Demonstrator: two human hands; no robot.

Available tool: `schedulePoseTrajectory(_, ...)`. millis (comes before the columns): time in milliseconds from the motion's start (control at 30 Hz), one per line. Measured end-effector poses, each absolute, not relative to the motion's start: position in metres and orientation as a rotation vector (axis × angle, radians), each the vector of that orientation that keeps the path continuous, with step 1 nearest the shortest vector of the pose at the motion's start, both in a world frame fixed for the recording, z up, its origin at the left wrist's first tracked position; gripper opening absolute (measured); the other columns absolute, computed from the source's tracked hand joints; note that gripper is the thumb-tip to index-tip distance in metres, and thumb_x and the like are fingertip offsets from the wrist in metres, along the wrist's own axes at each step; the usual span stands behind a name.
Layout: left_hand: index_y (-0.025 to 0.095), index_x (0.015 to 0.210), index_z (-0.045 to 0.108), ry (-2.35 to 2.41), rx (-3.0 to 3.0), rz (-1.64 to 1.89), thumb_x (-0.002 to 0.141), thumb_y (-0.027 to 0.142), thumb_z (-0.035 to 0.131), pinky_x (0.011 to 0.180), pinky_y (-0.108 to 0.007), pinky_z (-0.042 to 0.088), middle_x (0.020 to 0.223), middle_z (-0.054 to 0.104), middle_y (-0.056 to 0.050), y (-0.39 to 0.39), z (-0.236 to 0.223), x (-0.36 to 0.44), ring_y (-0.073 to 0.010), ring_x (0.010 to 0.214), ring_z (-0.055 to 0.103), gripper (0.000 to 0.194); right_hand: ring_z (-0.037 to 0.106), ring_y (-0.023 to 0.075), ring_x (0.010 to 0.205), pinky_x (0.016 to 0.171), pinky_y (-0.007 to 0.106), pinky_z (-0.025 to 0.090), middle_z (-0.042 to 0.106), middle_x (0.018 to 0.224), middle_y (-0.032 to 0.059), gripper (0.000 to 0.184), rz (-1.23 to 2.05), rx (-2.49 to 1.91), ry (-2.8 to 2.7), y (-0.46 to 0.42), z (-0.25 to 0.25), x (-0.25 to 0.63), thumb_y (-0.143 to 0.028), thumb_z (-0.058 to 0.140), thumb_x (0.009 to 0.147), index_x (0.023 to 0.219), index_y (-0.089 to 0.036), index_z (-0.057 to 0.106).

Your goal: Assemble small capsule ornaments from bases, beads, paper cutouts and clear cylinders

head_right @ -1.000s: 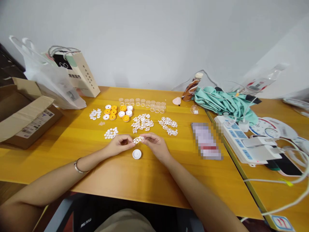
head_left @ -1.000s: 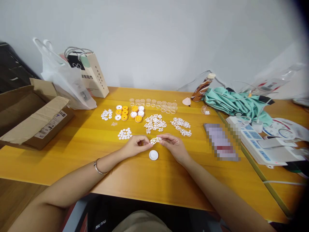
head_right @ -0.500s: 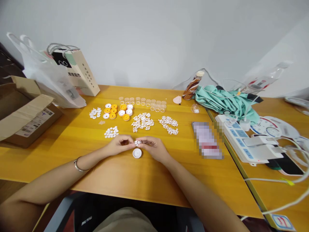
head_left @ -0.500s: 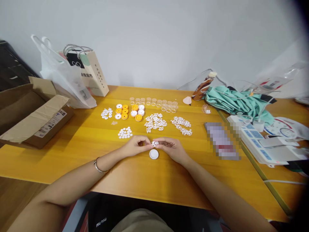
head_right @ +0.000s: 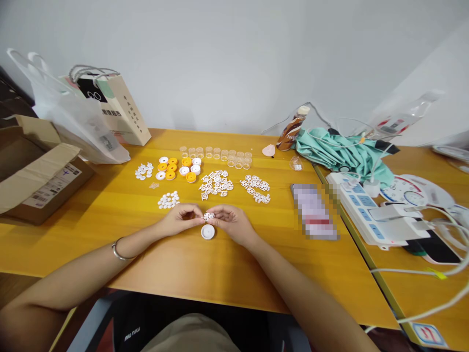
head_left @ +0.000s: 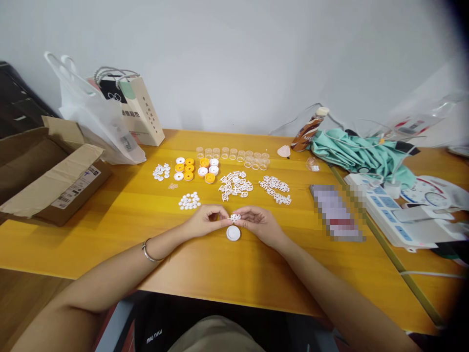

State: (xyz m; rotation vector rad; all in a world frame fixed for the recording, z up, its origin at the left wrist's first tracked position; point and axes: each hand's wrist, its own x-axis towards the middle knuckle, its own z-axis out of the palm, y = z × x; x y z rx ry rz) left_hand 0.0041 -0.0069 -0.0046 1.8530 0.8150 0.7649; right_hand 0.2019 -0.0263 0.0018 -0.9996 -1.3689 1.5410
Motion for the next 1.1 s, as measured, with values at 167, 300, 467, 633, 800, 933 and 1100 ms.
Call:
schedulePoseTrajectory(167, 0.011, 0.077, 0.063, 0.818, 1.855, 0.756, 0.079, 0.036, 0.061, 0.060, -0.021, 0.040, 0.070, 0.062, -0.003, -0.0078, -0.0048, 0.0038, -0.0103, 0.063, 0.052, 0.025, 0.061, 0.0105, 0.071, 0.073, 0.026, 0.049, 0.067, 0.076, -0.0020, 0.024, 1.554, -0.981, -1.344, -0.0261, 0.0023, 0.2016, -0.024, 0.076, 0.061, 0.084, -0.023, 0.068)
schedulePoseTrajectory(300, 0.011, 0.076, 0.063, 0.815, 1.845, 0.773, 0.079, 0.035, 0.061, 0.060, -0.021, 0.039, 0.070, 0.062, -0.003, -0.0082, -0.0047, 0.0046, -0.0100, 0.063, 0.052, 0.024, 0.062, 0.0106, 0.071, 0.074, 0.027, 0.048, 0.068, 0.077, -0.0017, 0.022, 1.575, -0.980, -1.346, -0.0261, 0.0018, 0.2023, -0.025, 0.075, 0.062, 0.083, -0.022, 0.068)
schedulePoseTrajectory(467, 0.011, 0.077, 0.063, 0.846, 1.807, 0.801, 0.079, 0.036, 0.061, 0.055, -0.020, 0.036, 0.067, 0.061, -0.002, -0.0093, -0.0032, 0.0059, -0.0085, 0.058, 0.047, 0.025, 0.063, 0.0121, 0.072, 0.075, 0.029, 0.049, 0.069, 0.077, -0.0010, 0.021, 1.606, -0.986, -1.346, -0.0265, 0.0021, 0.2034, -0.025, 0.075, 0.062, 0.082, -0.022, 0.069)
schedulePoseTrajectory(633, 0.011, 0.076, 0.063, 0.859, 1.800, 0.798, 0.079, 0.037, 0.061, 0.053, -0.020, 0.034, 0.065, 0.060, -0.001, -0.0101, -0.0031, 0.0063, -0.0078, 0.056, 0.044, 0.026, 0.063, 0.0119, 0.074, 0.076, 0.028, 0.049, 0.068, 0.078, -0.0008, 0.021, 1.609, -0.996, -1.340, -0.0272, 0.0026, 0.2024, -0.026, 0.075, 0.062, 0.081, -0.021, 0.068)
schedulePoseTrajectory(800, 0.011, 0.075, 0.063, 0.876, 1.828, 0.800, 0.078, 0.037, 0.061, 0.052, -0.020, 0.034, 0.064, 0.060, -0.001, -0.0105, -0.0032, 0.0069, -0.0075, 0.055, 0.043, 0.026, 0.062, 0.0118, 0.073, 0.074, 0.028, 0.048, 0.066, 0.077, -0.0013, 0.022, 1.615, -0.995, -1.307, -0.0283, 0.0029, 0.2005, -0.027, 0.076, 0.061, 0.080, -0.021, 0.066)
schedulePoseTrajectory(933, 0.011, 0.075, 0.063, 0.872, 1.832, 0.797, 0.078, 0.036, 0.061, 0.054, -0.020, 0.036, 0.066, 0.061, -0.002, -0.0101, -0.0038, 0.0071, -0.0081, 0.057, 0.045, 0.026, 0.060, 0.0111, 0.073, 0.073, 0.027, 0.048, 0.065, 0.076, -0.0016, 0.022, 1.633, -0.999, -1.269, -0.0287, 0.0042, 0.2000, -0.025, 0.077, 0.060, 0.079, -0.021, 0.066)
schedulePoseTrajectory(1100, 0.011, 0.078, 0.062, 0.853, 1.852, 0.793, 0.079, 0.035, 0.060, 0.058, -0.021, 0.039, 0.069, 0.062, -0.003, -0.0106, -0.0025, 0.0072, -0.0095, 0.061, 0.050, 0.024, 0.059, 0.0106, 0.071, 0.072, 0.026, 0.048, 0.064, 0.075, -0.0015, 0.025, 1.615, -1.014, -1.244, -0.0302, 0.0076, 0.1999, -0.023, 0.077, 0.059, 0.081, -0.021, 0.065)
